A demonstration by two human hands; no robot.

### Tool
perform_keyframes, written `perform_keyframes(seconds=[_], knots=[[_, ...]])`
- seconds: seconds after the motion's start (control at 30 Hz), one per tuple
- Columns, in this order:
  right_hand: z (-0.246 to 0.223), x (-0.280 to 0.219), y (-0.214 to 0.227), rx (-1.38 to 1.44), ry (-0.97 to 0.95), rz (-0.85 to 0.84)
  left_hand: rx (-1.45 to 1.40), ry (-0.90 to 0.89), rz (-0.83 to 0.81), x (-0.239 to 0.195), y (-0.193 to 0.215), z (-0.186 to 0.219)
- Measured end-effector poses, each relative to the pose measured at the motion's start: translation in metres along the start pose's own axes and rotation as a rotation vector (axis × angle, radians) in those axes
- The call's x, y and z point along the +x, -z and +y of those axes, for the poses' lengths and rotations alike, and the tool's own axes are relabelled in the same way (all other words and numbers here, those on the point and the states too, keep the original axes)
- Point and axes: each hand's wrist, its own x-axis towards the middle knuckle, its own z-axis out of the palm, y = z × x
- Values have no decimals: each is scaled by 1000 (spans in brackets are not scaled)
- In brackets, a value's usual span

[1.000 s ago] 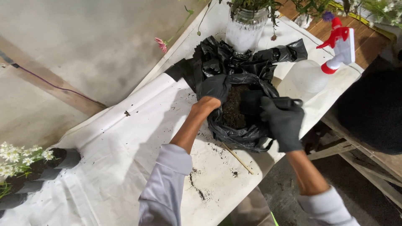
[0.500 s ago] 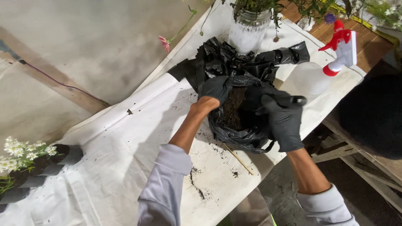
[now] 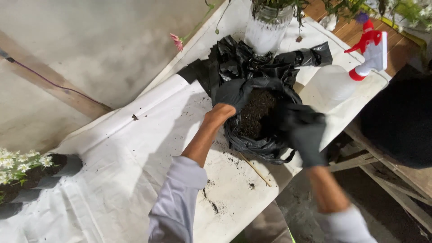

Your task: The person repots a small flowering plant into a black plastic pot using a trowel and a wooden stick. They scoop soil from a black bag, fill the pot, and use the stick to create a hole for the plant. After placing the plant, they add more soil and pat it down before setting the finished pot aside.

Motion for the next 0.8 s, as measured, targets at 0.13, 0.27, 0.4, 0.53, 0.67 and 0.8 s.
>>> perform_keyframes(seconds=[0.13, 0.27, 0.4, 0.53, 0.67, 0.8], knots=[[26, -2, -25, 57, -124, 97, 115, 205, 11, -44, -62, -89], [0, -7, -20, 234, -285, 161, -15, 66, -55, 2, 23, 26], [13, 2, -14, 190, -192, 130, -16, 54, -74, -9, 21, 14], [-17, 7, -14, 117, 37, 40, 164, 435, -95, -9, 39, 41], [-22, 21, 1, 89, 191, 22, 267, 115, -95, -11, 41, 52], [-28, 28, 40, -304, -28, -67, 367, -57, -51, -78, 88, 154]])
